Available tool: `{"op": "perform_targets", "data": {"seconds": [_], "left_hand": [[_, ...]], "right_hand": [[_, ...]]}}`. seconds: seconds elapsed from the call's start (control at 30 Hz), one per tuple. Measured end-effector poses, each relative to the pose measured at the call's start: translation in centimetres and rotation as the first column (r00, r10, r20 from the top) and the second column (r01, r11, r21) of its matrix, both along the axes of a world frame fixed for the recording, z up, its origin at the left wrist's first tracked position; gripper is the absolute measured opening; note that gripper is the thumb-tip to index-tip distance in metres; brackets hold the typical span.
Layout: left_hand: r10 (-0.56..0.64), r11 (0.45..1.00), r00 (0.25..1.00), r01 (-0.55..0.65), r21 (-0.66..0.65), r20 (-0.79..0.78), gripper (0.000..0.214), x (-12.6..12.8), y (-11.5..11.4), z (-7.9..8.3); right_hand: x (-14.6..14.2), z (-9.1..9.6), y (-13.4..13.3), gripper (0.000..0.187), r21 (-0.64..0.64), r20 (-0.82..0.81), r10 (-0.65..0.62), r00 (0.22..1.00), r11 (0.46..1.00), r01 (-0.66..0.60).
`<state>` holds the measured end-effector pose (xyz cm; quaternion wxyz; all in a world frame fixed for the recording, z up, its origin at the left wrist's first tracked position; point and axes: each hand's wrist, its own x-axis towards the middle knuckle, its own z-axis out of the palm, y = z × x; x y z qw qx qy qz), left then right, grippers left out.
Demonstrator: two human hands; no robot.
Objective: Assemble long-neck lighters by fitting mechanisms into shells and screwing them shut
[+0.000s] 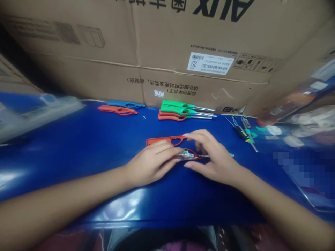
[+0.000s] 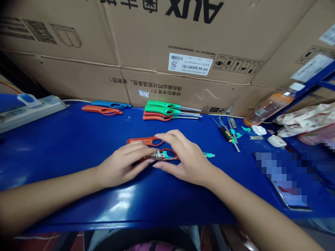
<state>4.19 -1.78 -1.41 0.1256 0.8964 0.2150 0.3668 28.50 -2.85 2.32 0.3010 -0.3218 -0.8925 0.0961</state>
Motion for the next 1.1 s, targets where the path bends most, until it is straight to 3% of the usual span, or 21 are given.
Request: {"op": "perform_targets", "data": {"seconds": [0.1,0.2,0.4,0.57,0.67,0.8,0.9,1.03,1.1], "left_hand": [[0.021,0.994,0.999,-0.017,-0.105,0.031,0.010,-0.1,0.2,0.2],[0.039,0.973,0.999,-0.035,-0.228,0.013,0.006,-0.1,0.2,0.3],[-0.022,0.971,0.998,0.009,-0.240,-0.050,0.019,0.1,0.4,0.3],[0.001,0.967,0.991,-0.034,-0.252,-0.132,0.016,0.3,0.4,0.6],[0.001,0.964,0.987,-0.044,-0.264,-0.160,0.021,0.3,0.4,0.7],[0.006,0.962,0.992,-0.039,-0.270,-0.122,0.026,0.2,0.6,0.3],[0.036,0.961,0.992,-0.068,-0.267,-0.124,0.024,0.2,0.7,0.1],[0.053,0.957,0.987,-0.094,-0.274,-0.151,0.022,0.3,0.9,0.1],[0.052,0.956,0.988,-0.092,-0.280,-0.147,0.024,0.4,1.0,0.1]], "right_hand": [[0.5,0.0,0.3,0.038,-0.154,0.035,-0.076,0.997,0.985,0.080],[0.9,0.0,0.2,0.019,-0.236,0.211,-0.011,0.977,0.970,0.061],[0.7,-1.1,0.0,0.014,-0.129,0.447,0.026,0.894,0.991,0.036],[0.5,-1.6,0.1,0.021,-0.143,0.397,-0.011,0.918,0.987,0.074],[0.5,-2.0,0.2,0.015,-0.108,0.371,-0.026,0.928,0.992,0.071],[0.3,-2.5,0.3,0.006,-0.262,0.113,-0.050,0.992,0.962,0.079],[0.2,-2.5,0.7,0.003,-0.460,-0.095,-0.142,0.985,0.884,0.083],[0.4,-2.1,1.5,0.023,-0.788,-0.207,-0.313,0.927,0.615,0.032],[0.5,-2.0,1.8,0.034,-0.851,-0.243,-0.365,0.899,0.525,-0.017]]}}
